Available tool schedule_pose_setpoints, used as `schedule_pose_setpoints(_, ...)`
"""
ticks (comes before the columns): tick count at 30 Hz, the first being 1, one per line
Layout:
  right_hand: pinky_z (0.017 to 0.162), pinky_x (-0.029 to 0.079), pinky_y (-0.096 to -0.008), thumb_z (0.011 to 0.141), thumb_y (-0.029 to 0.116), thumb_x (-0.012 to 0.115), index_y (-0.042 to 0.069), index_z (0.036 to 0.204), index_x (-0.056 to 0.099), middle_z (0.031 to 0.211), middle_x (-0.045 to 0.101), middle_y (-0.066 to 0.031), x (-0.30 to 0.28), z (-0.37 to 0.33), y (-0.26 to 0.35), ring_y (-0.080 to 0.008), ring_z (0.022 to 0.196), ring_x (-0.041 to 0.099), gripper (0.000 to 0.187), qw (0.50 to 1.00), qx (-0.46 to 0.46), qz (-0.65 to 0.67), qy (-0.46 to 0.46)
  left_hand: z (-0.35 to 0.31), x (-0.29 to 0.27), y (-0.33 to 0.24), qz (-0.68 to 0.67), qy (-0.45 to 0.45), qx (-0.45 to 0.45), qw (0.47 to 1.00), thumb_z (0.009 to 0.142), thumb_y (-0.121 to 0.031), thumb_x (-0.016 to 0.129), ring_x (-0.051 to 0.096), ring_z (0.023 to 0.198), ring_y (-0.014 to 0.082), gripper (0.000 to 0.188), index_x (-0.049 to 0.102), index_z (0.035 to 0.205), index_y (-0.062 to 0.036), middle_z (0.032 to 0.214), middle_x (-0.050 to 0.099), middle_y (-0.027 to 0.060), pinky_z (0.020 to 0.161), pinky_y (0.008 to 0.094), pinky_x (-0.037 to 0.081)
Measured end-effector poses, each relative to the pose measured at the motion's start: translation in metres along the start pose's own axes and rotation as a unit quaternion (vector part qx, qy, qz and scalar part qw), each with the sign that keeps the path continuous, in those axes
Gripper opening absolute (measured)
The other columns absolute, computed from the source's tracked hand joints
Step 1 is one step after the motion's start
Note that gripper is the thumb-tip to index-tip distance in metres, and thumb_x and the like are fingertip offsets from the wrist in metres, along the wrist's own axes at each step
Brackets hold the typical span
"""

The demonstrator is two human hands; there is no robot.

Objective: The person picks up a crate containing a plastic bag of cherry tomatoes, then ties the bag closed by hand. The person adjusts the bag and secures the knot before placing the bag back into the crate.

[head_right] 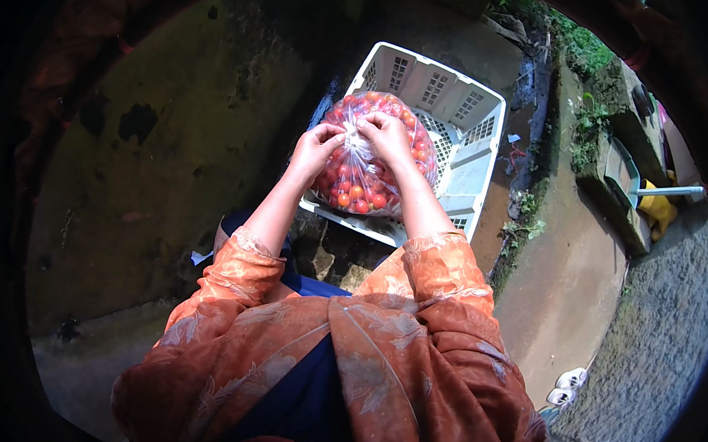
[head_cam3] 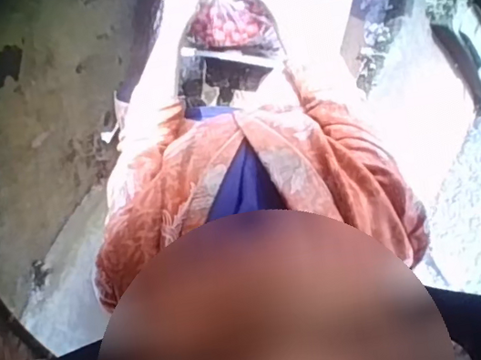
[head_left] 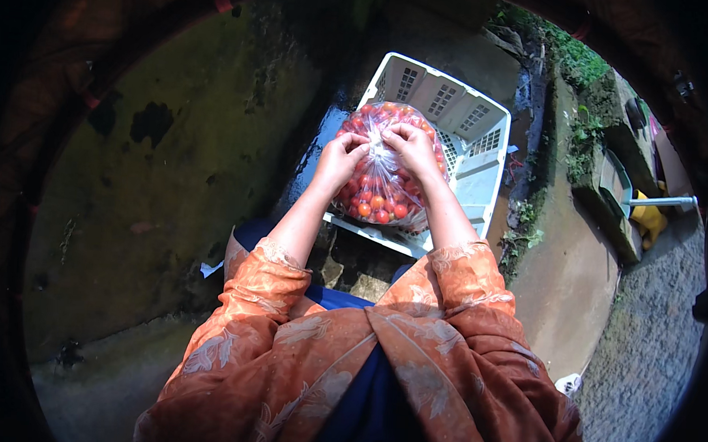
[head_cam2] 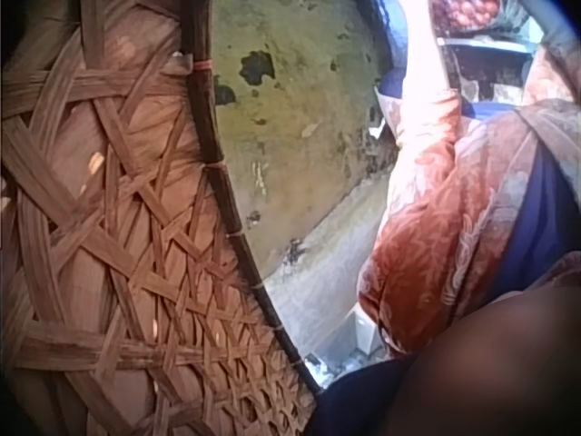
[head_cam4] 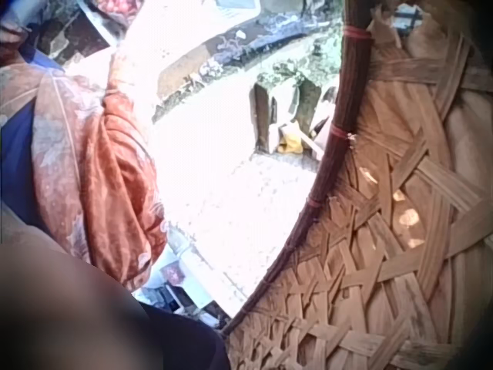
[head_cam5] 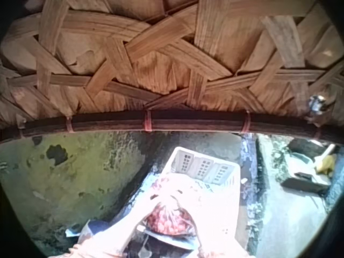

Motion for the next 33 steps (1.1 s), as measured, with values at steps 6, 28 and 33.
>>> schedule_pose_setpoints(6,0.067,0.047,-0.0228,0.083,0.012,0.063,0.0,0.089,0.066,0.078,0.065,-0.0022,-0.001,-0.008,0.025,-0.0075,0.071,0.058,0.014,0.996,-0.091,0.016,-0.002,-0.005,-0.001,-0.021,0.081,-0.06,0.1,0.99,0.078,-0.012,0.069,0.055,0.076,0.0082,0.021,0.058,0.091,-0.0015,0.084,0.06,0.0028,0.072,0.0236,0.047)
schedule_pose_setpoints(28,0.065,0.046,-0.0207,0.082,0.011,0.064,0.001,0.089,0.069,0.076,0.065,-0.0009,-0.003,0.003,-0.001,-0.0064,0.071,0.058,0.014,0.997,-0.054,0.045,-0.012,-0.043,-0.008,-0.064,-0.051,0.073,0.139,0.986,0.078,-0.019,0.065,0.042,0.12,0.0217,0.04,0.055,0.114,-0.0047,0.122,0.046,0.0124,0.103,0.0347,0.032)
schedule_pose_setpoints(33,0.075,0.046,-0.021,0.085,0.012,0.064,0.0,0.093,0.066,0.087,0.064,-0.0019,-0.001,-0.001,-0.007,-0.0073,0.081,0.058,0.015,0.999,-0.02,0.021,0.038,-0.19,0.009,-0.12,-0.151,0.565,0.196,0.787,0.09,-0.032,0.05,0.028,0.133,0.0325,0.04,0.054,0.123,-0.0089,0.135,0.043,0.0137,0.107,0.0529,0.009)
Point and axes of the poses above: each hand's wrist, its own z-axis towards the middle knuckle, its own x-axis out of the palm, y = z × x, the point moved 6 cm from there along z, towards the middle knuckle
